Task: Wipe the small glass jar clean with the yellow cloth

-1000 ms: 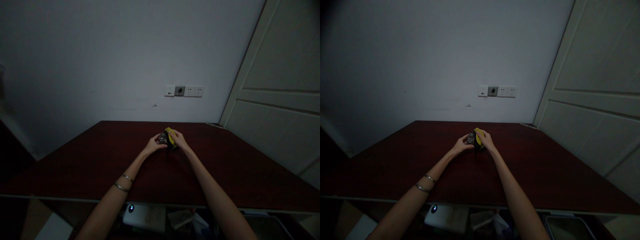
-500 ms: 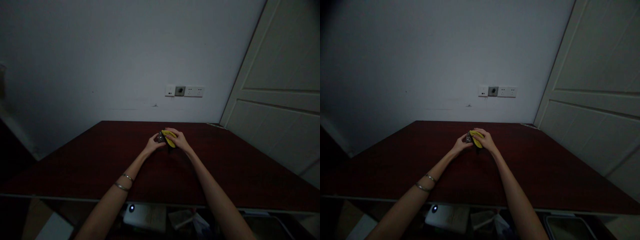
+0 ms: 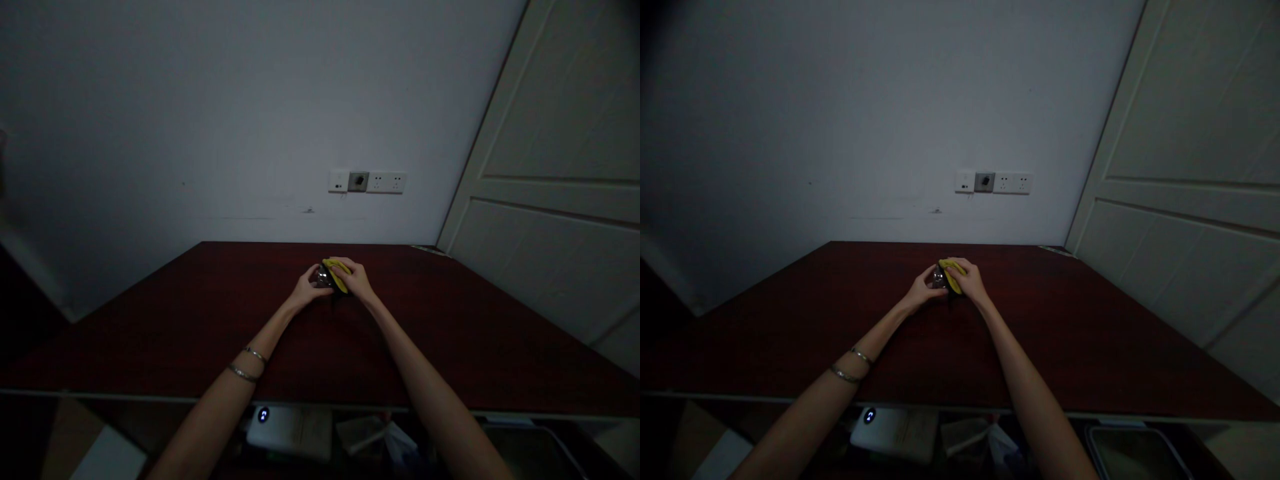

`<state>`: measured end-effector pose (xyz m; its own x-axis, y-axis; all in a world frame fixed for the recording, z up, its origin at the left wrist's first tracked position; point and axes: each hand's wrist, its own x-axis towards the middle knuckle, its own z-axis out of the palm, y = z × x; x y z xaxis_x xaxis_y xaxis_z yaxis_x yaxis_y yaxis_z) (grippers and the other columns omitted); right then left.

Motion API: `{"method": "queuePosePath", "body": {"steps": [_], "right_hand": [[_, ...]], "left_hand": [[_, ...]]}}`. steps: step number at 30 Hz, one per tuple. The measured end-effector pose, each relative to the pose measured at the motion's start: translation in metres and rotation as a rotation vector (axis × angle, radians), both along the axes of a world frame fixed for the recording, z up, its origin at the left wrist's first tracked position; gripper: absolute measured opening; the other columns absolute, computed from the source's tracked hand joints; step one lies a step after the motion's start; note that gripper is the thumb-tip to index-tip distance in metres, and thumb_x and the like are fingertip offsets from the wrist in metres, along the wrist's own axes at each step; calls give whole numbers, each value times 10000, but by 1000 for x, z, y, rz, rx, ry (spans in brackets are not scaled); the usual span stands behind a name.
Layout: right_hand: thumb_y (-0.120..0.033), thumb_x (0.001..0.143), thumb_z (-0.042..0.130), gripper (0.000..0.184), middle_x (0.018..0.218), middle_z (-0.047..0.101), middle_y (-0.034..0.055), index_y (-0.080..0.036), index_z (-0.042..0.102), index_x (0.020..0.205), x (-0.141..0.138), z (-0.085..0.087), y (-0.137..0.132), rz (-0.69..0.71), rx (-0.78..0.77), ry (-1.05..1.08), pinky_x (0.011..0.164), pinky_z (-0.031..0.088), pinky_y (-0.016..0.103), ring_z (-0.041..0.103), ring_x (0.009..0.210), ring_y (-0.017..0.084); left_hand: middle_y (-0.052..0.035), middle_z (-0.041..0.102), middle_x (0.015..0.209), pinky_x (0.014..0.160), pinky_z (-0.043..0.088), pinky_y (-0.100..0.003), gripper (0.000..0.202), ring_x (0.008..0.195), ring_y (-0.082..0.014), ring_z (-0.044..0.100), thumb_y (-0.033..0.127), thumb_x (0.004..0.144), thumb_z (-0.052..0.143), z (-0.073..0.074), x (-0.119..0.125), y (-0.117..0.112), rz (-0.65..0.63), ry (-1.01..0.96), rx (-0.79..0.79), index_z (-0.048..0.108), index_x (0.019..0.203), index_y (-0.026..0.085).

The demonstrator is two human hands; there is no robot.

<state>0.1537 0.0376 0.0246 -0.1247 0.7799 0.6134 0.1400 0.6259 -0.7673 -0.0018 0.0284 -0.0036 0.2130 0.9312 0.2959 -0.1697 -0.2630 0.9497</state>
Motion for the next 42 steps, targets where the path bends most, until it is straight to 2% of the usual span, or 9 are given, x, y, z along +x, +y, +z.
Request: {"method": "queuePosePath", "body": {"steps": [4, 8, 11, 18, 26, 29, 35, 38, 42], "right_hand": [[-398, 688, 597, 348, 981, 649, 78, -182, 649, 956, -1, -5, 5, -23, -128, 51, 856, 436, 384, 588, 915, 212], [-383, 683, 619, 308, 1049, 606, 73, -206, 661, 932, -6, -2, -6, -11, 68, -62, 898, 405, 358, 548, 989, 201], [-367, 667, 644, 269, 1096, 569, 62, -225, 671, 894, -12, 1, -14, 22, 168, -114, 885, 414, 325, 539, 999, 188], [-398, 703, 599, 266, 936, 632, 65, -211, 676, 875, -11, -5, -5, -112, 87, -55, 820, 445, 336, 579, 883, 191], [-379, 683, 633, 261, 1000, 611, 49, -239, 675, 899, -5, 4, -13, -7, 190, -191, 837, 438, 318, 573, 919, 178], [-394, 704, 605, 265, 953, 633, 50, -229, 676, 899, -1, 3, -9, -22, 147, -172, 805, 452, 314, 587, 881, 178], [-436, 684, 598, 343, 953, 669, 56, -204, 670, 927, 6, -7, 5, -42, -63, -91, 780, 474, 334, 611, 878, 210], [-438, 674, 606, 354, 966, 670, 52, -199, 672, 926, 7, -8, 7, -113, -73, -17, 811, 469, 343, 610, 908, 221], [-444, 685, 591, 361, 984, 665, 48, -194, 667, 934, 7, -6, 7, -187, -14, 84, 844, 460, 354, 605, 922, 221]], "left_hand": [[-119, 518, 1142, 827, 450, -302, 862, 921, -177, 568, 170, 433, 788, -3, 1, 2, 8, 59, 49, 391, 1198, 143], [-108, 555, 1037, 798, 448, -299, 843, 857, -165, 573, 156, 420, 779, -12, -1, 14, 89, 59, 93, 391, 1167, 117], [-106, 568, 1021, 805, 438, -307, 804, 874, -173, 568, 155, 433, 765, -16, -3, 20, 87, 17, 138, 400, 1148, 119], [-102, 578, 1038, 860, 407, -330, 739, 949, -198, 543, 134, 443, 760, -5, -2, 6, 21, 150, 182, 464, 1120, 109], [-120, 577, 1047, 823, 432, -332, 731, 909, -196, 563, 158, 449, 766, -9, -3, 9, 15, 114, 169, 467, 1114, 104], [-109, 576, 1044, 812, 445, -324, 719, 910, -190, 563, 176, 466, 767, -7, -1, 5, -15, 142, 160, 471, 1119, 115], [-110, 582, 971, 556, 504, -256, 792, 796, -183, 580, 223, 448, 784, -2, 1, -5, 12, 189, 9, 430, 1148, 123], [-105, 582, 967, 454, 495, -229, 728, 702, -160, 591, 262, 479, 772, -2, -1, -4, 7, 123, -38, 446, 1118, 134], [-78, 600, 884, 418, 500, -239, 570, 578, -135, 600, 342, 555, 726, -1, -5, -1, -29, -25, -83, 483, 1025, 129]]}}
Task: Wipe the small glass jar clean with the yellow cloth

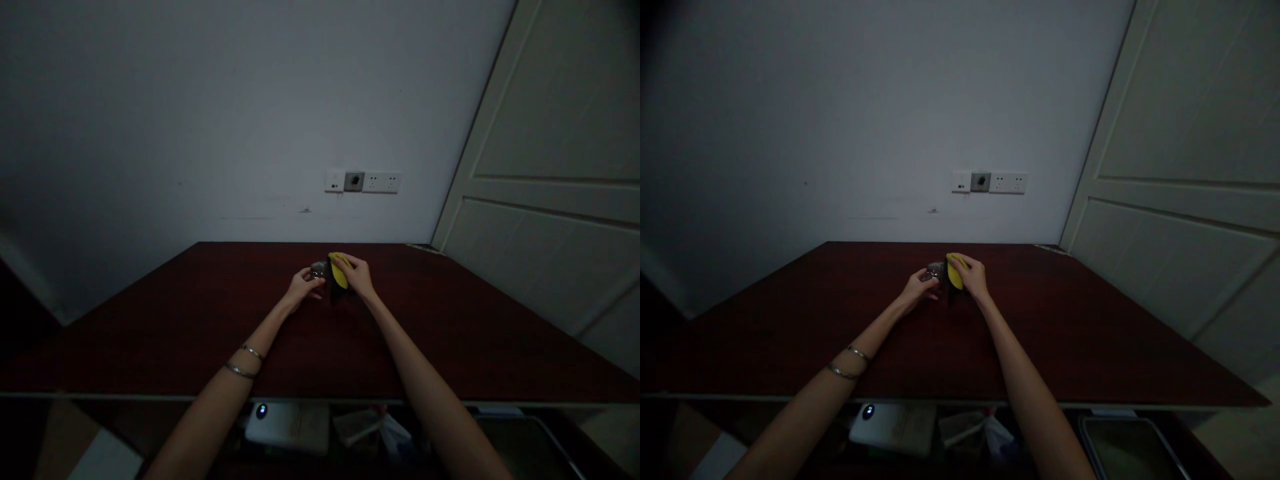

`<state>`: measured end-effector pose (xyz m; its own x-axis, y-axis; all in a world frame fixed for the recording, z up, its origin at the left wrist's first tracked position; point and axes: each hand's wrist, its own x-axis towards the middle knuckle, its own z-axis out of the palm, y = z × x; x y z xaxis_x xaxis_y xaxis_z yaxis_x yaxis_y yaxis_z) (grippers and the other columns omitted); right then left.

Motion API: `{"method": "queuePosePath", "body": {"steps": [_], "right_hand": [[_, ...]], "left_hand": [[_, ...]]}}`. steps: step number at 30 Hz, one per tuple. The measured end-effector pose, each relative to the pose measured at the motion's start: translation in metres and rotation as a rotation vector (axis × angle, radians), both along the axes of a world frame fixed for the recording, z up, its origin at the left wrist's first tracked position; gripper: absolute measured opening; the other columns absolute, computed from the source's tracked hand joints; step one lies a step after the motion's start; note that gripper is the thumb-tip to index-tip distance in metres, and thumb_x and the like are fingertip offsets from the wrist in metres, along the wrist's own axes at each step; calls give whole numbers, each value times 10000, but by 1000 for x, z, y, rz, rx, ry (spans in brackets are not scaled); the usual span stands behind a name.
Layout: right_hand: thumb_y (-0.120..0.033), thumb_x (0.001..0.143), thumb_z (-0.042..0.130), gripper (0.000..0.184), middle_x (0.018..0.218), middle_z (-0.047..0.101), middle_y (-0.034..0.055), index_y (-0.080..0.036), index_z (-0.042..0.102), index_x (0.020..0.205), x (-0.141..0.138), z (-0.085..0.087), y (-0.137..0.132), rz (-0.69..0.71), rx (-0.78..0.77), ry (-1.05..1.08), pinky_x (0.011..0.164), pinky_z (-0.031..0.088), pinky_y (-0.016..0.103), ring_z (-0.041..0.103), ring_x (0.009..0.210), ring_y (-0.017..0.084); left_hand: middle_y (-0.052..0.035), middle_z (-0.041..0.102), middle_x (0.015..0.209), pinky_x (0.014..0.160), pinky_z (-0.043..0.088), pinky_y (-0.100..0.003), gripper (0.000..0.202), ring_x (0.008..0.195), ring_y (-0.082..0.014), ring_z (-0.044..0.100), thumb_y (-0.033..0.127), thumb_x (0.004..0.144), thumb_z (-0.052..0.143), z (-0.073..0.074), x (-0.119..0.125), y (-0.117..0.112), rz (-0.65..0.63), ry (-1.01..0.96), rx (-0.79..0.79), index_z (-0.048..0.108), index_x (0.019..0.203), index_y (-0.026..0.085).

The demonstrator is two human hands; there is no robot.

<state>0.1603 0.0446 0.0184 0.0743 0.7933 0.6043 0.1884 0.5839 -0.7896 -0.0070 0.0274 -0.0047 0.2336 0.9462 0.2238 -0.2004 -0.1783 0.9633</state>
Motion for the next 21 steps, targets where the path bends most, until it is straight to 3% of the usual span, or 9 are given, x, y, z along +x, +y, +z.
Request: {"method": "queuePosePath", "body": {"steps": [3, 8, 12, 15, 21], "right_hand": [[-439, 707, 570, 374, 1033, 646, 54, -192, 650, 976, -4, 0, -2, 34, 34, 31, 891, 435, 362, 587, 966, 215], [-417, 740, 545, 391, 1140, 587, 58, -213, 599, 1069, -15, 4, -14, 270, 54, -68, 956, 380, 352, 528, 1068, 196], [-370, 619, 682, 631, 1279, 462, 55, -251, 477, 1204, -19, 7, -23, 394, 95, -182, 998, 326, 345, 432, 1169, 204], [-343, 534, 741, 793, 1294, 430, 65, -263, 411, 1251, -20, 5, -25, 403, 87, -216, 993, 330, 348, 424, 1172, 212], [-331, 526, 739, 733, 1211, 491, 67, -244, 469, 1202, -18, 3, -20, 357, 57, -232, 976, 343, 357, 468, 1111, 206]], "left_hand": [[-54, 605, 771, 422, 502, -248, 550, 502, -123, 589, 414, 592, 689, 1, -3, 1, -27, -77, -49, 470, 1007, 127], [-40, 605, 733, 433, 504, -263, 566, 464, -110, 567, 469, 598, 670, 3, -5, -2, -51, -86, -97, 459, 1009, 143], [-66, 602, 848, 509, 521, -282, 540, 596, -126, 591, 470, 619, 658, 5, -7, -5, -78, -82, -108, 494, 1027, 158], [-103, 585, 978, 566, 524, -286, 539, 709, -146, 594, 487, 647, 629, 6, -8, -5, -104, -83, -130, 502, 1062, 167], [-97, 600, 903, 581, 522, -316, 532, 677, -144, 587, 510, 635, 628, 1, -9, -1, -95, -15, -158, 533, 1012, 148]]}}
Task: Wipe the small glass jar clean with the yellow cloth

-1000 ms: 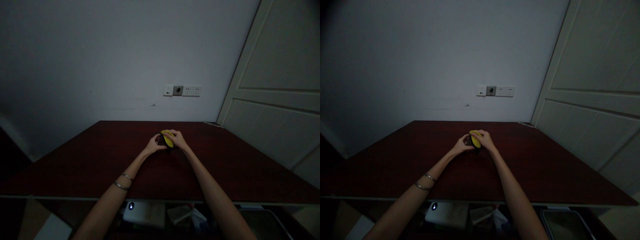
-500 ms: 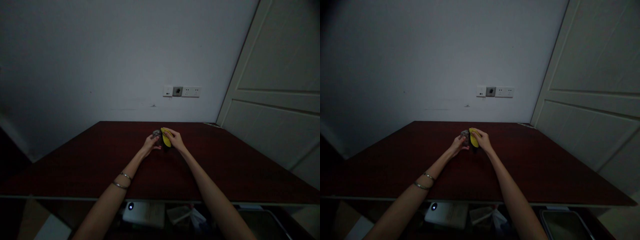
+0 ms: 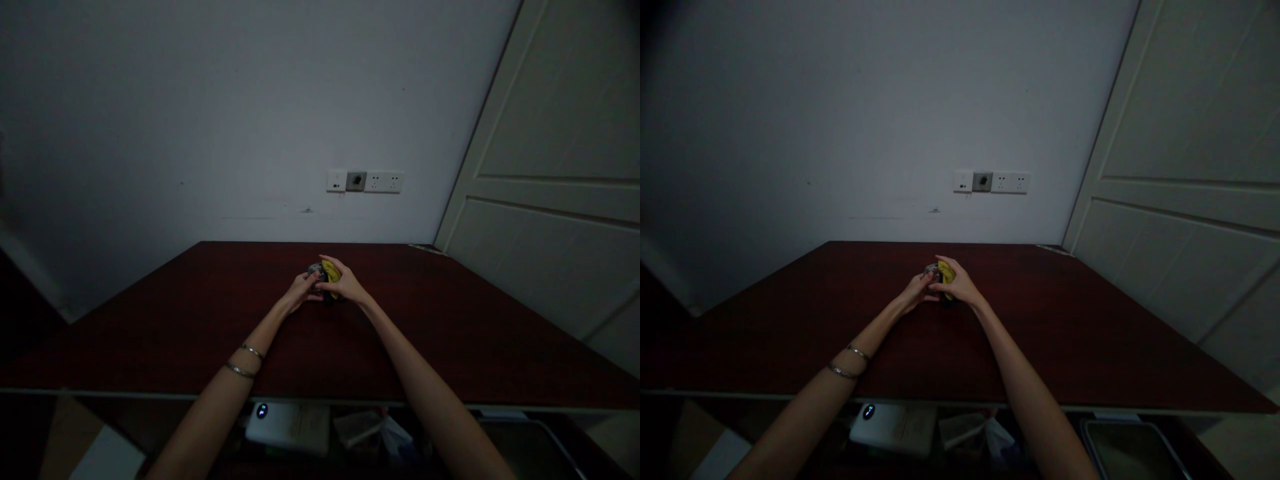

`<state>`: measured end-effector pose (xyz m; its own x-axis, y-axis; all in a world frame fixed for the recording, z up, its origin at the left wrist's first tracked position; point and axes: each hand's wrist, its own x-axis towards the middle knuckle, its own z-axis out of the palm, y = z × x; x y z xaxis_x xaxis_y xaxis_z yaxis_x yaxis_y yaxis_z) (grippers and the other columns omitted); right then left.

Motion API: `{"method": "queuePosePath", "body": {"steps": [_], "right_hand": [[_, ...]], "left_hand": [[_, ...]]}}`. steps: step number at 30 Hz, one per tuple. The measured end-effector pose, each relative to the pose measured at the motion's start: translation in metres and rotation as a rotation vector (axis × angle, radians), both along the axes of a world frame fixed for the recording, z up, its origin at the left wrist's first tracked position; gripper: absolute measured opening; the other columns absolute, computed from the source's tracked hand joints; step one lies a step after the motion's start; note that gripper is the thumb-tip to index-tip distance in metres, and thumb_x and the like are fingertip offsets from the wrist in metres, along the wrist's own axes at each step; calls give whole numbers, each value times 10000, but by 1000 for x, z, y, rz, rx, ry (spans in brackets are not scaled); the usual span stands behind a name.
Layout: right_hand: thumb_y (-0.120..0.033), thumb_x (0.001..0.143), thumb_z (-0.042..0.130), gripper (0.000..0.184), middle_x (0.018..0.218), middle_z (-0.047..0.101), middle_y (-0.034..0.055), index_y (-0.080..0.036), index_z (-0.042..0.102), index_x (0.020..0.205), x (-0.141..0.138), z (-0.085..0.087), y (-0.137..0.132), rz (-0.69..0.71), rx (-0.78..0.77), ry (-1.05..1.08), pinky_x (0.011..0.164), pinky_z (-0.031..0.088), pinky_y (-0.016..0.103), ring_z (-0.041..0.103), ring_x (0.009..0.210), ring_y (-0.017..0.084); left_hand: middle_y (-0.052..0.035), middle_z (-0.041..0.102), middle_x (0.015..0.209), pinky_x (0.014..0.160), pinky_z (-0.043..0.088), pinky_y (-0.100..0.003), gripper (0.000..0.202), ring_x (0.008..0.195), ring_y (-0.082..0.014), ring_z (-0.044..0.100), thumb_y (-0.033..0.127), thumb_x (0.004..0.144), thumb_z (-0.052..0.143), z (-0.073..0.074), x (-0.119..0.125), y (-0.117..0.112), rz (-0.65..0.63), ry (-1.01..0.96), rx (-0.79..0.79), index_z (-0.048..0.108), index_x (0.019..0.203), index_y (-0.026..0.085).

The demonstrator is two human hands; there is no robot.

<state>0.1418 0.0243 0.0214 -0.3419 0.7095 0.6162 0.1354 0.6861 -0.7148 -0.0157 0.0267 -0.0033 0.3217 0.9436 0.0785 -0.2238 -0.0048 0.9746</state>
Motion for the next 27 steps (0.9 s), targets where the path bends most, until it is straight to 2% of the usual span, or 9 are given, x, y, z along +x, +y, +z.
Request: {"method": "queuePosePath", "body": {"steps": [6, 8, 12, 15, 17, 19, 22, 24, 27], "right_hand": [[-317, 513, 743, 741, 1158, 546, 68, -222, 469, 1195, 3, 1, 5, -12, -159, 149, 902, 417, 332, 539, 1019, 199], [-324, 529, 732, 732, 1115, 578, 68, -218, 461, 1200, 4, 1, 6, -32, -234, 235, 852, 451, 324, 572, 963, 196], [-365, 574, 691, 655, 1049, 619, 71, -204, 488, 1175, 2, -3, 7, -86, -340, 342, 782, 486, 324, 604, 896, 205], [-383, 587, 680, 629, 1048, 623, 73, -199, 500, 1161, -2, -5, 6, -95, -385, 352, 776, 489, 321, 608, 891, 206], [-391, 595, 676, 620, 1051, 619, 80, -193, 502, 1156, -3, -5, 7, -101, -408, 331, 779, 486, 319, 605, 894, 206], [-418, 624, 647, 589, 1070, 607, 84, -191, 503, 1149, -4, -7, 11, -125, -394, 286, 806, 471, 321, 593, 919, 201], [-486, 727, 509, 504, 1135, 568, 69, -214, 495, 1151, -4, -13, 19, -205, -326, 223, 884, 420, 326, 550, 1006, 182], [-504, 779, 415, 479, 1169, 544, 61, -226, 475, 1165, -5, -18, 24, -265, -284, 203, 920, 387, 326, 518, 1057, 169], [-499, 792, 398, 475, 1166, 541, 75, -208, 456, 1163, -5, -20, 25, -345, -233, 217, 918, 385, 325, 513, 1057, 166]], "left_hand": [[-59, 593, 737, 542, 519, -310, 545, 540, -112, 565, 577, 672, 539, 1, -1, 0, -43, 10, 65, 556, 956, 112], [-47, 587, 739, 521, 515, -285, 560, 529, -98, 553, 511, 633, 623, 3, 0, -2, -5, 66, 127, 542, 1019, 113], [-47, 588, 801, 496, 503, -252, 783, 542, -90, 544, 329, 533, 750, 5, 4, -3, 147, 188, 245, 427, 1221, 138], [-101, 592, 954, 619, 511, -277, 833, 633, -105, 578, 256, 501, 770, 4, 5, -1, 225, 171, 279, 411, 1241, 124], [-130, 580, 1044, 728, 494, -290, 773, 759, -140, 598, 227, 494, 773, 4, 5, 1, 223, 129, 301, 460, 1190, 103], [-132, 582, 1074, 789, 475, -307, 664, 850, -171, 595, 228, 519, 758, 5, 6, 2, 169, 101, 319, 512, 1122, 98], [-109, 603, 1060, 821, 465, -335, 567, 888, -186, 591, 236, 541, 743, 6, 7, 1, 139, 87, 325, 548, 1059, 110], [-104, 605, 1063, 839, 456, -344, 575, 903, -190, 588, 230, 533, 746, 6, 8, 0, 150, 63, 321, 546, 1060, 114], [-107, 589, 1094, 848, 448, -346, 632, 913, -193, 584, 209, 509, 757, 7, 9, -2, 125, 31, 302, 529, 1091, 117]]}}
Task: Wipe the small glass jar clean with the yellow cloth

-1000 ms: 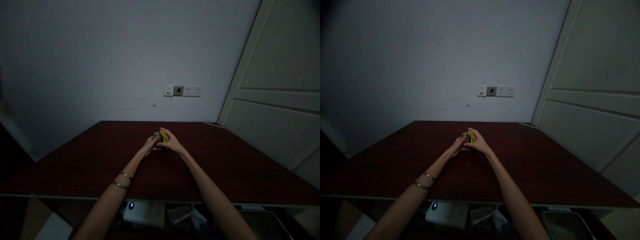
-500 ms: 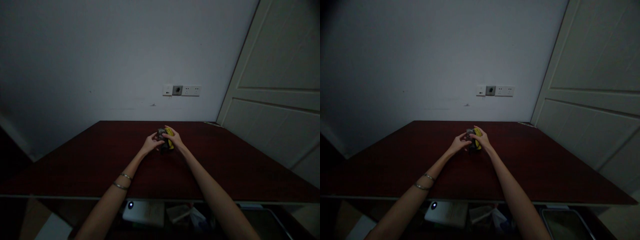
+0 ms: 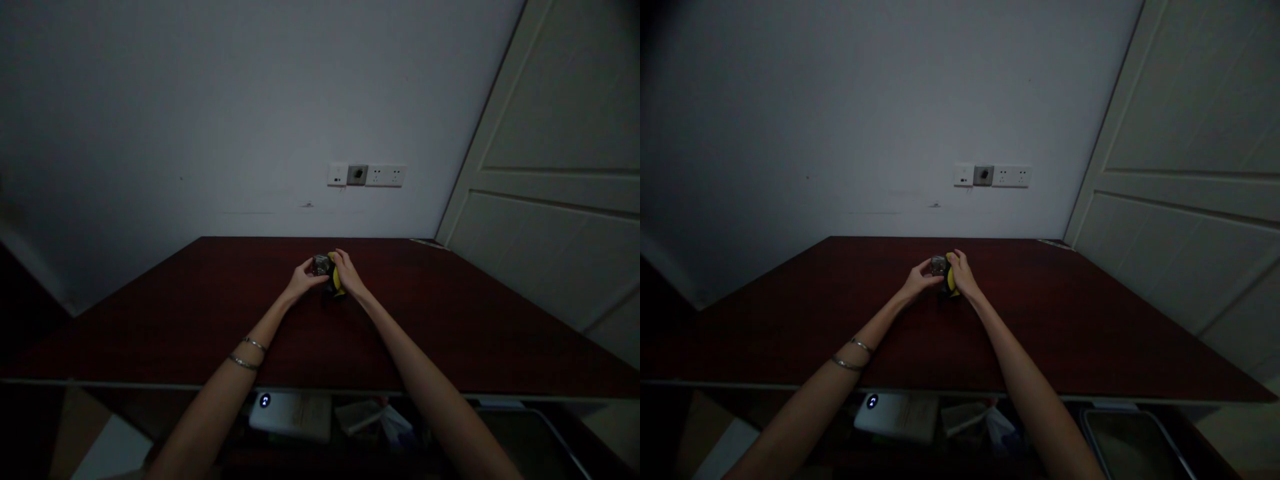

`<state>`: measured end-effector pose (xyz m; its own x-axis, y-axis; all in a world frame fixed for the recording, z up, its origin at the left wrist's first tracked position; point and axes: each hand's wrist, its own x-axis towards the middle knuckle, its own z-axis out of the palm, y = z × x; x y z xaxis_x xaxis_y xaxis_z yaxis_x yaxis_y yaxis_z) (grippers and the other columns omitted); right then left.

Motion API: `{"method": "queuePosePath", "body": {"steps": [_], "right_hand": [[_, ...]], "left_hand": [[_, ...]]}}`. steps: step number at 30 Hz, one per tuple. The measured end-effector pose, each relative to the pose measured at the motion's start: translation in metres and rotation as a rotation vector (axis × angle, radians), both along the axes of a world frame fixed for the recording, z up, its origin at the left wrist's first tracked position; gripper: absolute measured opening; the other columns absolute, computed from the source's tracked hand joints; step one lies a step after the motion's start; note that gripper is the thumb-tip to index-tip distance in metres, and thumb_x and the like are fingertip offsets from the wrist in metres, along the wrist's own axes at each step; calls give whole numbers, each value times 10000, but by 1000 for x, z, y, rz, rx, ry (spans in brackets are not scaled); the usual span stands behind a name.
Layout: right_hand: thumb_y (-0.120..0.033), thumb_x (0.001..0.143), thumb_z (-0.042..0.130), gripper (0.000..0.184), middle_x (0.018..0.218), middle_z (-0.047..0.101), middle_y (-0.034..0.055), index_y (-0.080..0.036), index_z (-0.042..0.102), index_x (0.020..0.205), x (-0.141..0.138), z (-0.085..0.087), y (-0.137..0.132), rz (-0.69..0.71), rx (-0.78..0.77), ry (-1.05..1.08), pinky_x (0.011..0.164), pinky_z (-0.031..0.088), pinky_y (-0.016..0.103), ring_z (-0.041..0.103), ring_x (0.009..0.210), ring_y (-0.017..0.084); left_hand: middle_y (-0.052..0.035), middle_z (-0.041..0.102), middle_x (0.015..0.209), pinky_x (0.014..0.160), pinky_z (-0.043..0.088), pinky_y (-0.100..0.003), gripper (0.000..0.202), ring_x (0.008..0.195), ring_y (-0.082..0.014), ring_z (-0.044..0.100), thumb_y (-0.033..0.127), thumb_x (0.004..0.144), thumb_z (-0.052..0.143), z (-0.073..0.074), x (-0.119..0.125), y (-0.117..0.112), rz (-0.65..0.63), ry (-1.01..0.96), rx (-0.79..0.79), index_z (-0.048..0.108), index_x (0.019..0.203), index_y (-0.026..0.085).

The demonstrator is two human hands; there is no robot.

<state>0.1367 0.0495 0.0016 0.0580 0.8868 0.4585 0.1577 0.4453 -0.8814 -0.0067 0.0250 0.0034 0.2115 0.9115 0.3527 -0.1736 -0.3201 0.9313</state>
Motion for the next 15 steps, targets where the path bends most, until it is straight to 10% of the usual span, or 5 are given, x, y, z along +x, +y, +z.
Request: {"method": "queuePosePath", "body": {"steps": [15], "right_hand": [[-410, 687, 598, 354, 1121, 597, 57, -199, 637, 969, -1, 22, -27, 86, 265, -40, 926, 398, 334, 542, 1039, 201]], "left_hand": [[-114, 564, 1121, 833, 437, -325, 822, 917, -198, 569, 101, 432, 757, -4, -2, 8, -17, 22, 3, 462, 1199, 121]]}}
